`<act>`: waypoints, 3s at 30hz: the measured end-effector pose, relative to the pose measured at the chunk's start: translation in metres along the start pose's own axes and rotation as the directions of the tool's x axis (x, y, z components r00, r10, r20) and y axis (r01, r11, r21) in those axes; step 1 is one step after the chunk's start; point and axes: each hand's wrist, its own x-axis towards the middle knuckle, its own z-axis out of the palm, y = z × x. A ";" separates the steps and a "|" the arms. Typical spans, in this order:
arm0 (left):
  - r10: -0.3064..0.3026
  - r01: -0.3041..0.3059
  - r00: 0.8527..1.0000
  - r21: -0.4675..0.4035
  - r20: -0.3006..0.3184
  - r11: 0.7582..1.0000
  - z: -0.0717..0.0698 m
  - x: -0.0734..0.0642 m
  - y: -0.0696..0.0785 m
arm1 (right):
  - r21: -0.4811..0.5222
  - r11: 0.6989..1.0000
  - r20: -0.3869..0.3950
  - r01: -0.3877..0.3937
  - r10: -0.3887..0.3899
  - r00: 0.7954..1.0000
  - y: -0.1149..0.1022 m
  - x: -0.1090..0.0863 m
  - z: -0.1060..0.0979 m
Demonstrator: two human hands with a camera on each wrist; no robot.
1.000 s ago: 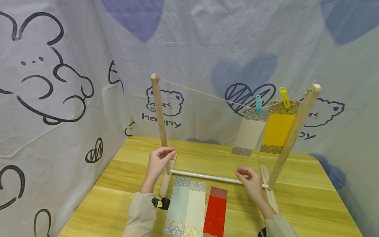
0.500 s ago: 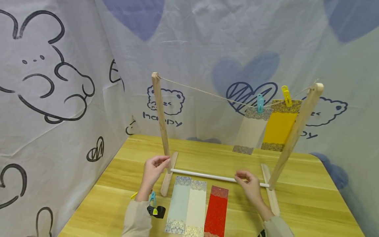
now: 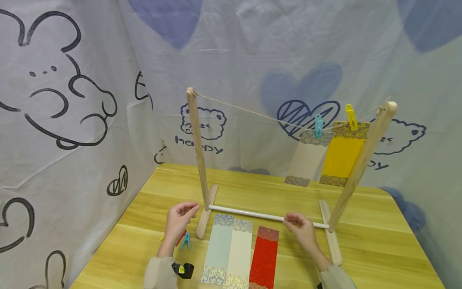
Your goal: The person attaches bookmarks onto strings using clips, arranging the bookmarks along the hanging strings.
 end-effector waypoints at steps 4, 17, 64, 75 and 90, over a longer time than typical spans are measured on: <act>0.014 -0.013 1.000 0.030 -0.016 0.999 -0.005 -0.004 -0.009 | -0.032 0.999 0.035 -0.007 0.008 0.999 0.003 -0.003 0.002; 0.022 -0.041 0.993 0.167 0.115 0.985 -0.021 -0.012 -0.035 | -0.092 0.987 0.146 -0.133 0.146 0.978 0.010 -0.010 0.009; -0.120 -0.100 0.940 0.596 0.319 0.797 -0.043 -0.026 -0.085 | -0.397 0.901 0.280 -0.178 0.303 0.911 0.025 -0.019 0.010; -0.137 -0.092 0.935 0.598 0.327 0.796 -0.041 -0.024 -0.091 | -0.490 0.867 0.309 -0.087 0.266 0.913 0.031 -0.016 0.013; -0.166 -0.083 0.931 0.632 0.324 0.770 -0.039 -0.015 -0.095 | -0.498 0.863 0.345 -0.088 0.290 0.893 0.024 -0.014 0.008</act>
